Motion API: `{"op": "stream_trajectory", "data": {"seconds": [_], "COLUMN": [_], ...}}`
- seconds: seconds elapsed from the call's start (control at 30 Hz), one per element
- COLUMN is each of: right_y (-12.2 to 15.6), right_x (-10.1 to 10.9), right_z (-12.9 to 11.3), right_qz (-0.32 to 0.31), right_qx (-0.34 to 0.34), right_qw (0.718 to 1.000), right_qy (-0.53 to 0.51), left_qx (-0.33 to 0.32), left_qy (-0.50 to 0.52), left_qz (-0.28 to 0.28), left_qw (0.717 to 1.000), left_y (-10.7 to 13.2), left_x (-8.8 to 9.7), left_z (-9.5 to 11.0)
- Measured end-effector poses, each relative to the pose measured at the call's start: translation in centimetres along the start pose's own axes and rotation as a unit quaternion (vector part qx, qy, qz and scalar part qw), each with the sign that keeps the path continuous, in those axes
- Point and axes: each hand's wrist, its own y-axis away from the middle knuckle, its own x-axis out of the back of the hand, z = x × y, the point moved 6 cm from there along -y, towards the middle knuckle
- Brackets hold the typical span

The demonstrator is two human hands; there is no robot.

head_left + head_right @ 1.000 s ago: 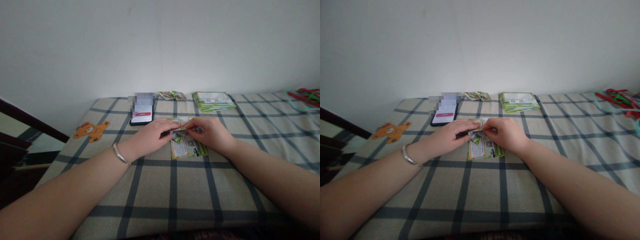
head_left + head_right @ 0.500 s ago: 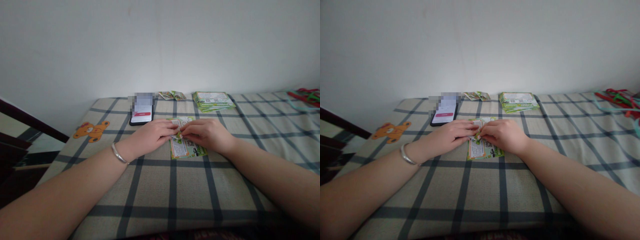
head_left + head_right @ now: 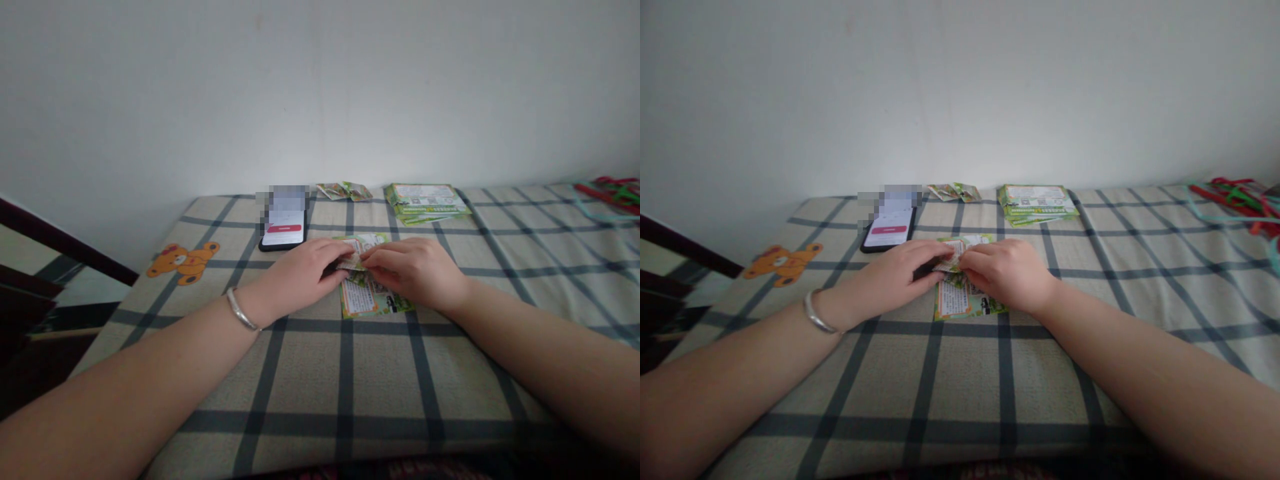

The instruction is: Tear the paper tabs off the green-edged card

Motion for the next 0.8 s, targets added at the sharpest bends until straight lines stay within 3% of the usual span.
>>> {"op": "stream_trajectory", "data": {"seconds": [0.13,0.27,0.53,0.8], "right_y": [-0.1,-0.2,-0.4,-0.4], "right_x": [0.2,0.2,0.2,0.0], "right_z": [0.6,0.2,-0.5,-0.1], "right_qz": [0.037,0.045,0.037,0.023], "right_qx": [-0.078,-0.067,-0.016,-0.057], "right_qw": [0.996,0.997,0.998,0.998], "right_qy": [-0.015,0.007,0.042,-0.018], "left_qx": [0.056,0.094,0.092,0.120], "left_qy": [-0.013,-0.007,0.001,-0.036], "left_qz": [0.043,0.071,0.051,0.027], "left_qw": [0.997,0.993,0.994,0.992], "left_y": [0.0,-0.2,-0.2,0.0], "left_x": [0.5,0.7,0.4,0.1], "left_z": [0.0,-0.1,-0.3,-0.1]}}
